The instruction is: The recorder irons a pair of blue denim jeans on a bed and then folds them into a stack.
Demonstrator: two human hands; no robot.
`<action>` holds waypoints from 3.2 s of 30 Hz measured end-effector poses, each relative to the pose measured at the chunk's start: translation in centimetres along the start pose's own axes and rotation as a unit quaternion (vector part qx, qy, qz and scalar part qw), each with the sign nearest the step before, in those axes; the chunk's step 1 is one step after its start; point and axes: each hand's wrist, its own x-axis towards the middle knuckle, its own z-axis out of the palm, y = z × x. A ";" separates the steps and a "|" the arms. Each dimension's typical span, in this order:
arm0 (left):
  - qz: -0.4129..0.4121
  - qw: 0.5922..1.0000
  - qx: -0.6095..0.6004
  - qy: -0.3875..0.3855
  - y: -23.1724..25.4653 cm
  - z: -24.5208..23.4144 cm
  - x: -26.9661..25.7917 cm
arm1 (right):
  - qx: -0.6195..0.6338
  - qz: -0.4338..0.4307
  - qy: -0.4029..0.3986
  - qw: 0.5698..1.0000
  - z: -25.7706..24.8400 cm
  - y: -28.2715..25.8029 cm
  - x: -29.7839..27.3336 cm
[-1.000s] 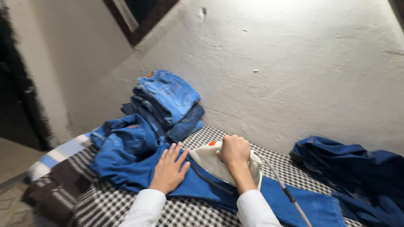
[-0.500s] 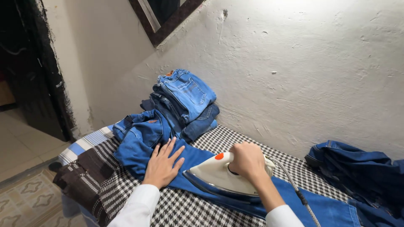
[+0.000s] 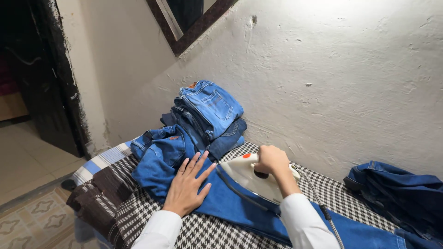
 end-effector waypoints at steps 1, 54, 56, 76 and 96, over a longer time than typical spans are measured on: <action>0.002 1.000 0.000 0.001 -0.3 0.0 0.1 | 0.001 0.001 0.001 1.000 -0.3 0.1 -0.7; -0.235 0.951 0.040 -0.195 -3.2 4.2 0.4 | 0.019 -0.163 -0.073 0.984 -3.4 -0.6 -7.1; -0.231 0.955 0.042 -0.180 -3.5 4.4 0.4 | 0.014 -0.170 -0.067 0.983 -3.6 -0.9 -8.2; -0.205 0.962 0.040 -0.177 -4.0 5.3 -0.2 | -0.007 0.015 0.016 1.000 -0.8 -2.0 -1.0; -0.230 0.957 0.047 -0.171 -3.9 4.3 0.6 | -0.041 -0.018 0.064 0.997 -0.8 -4.0 -2.8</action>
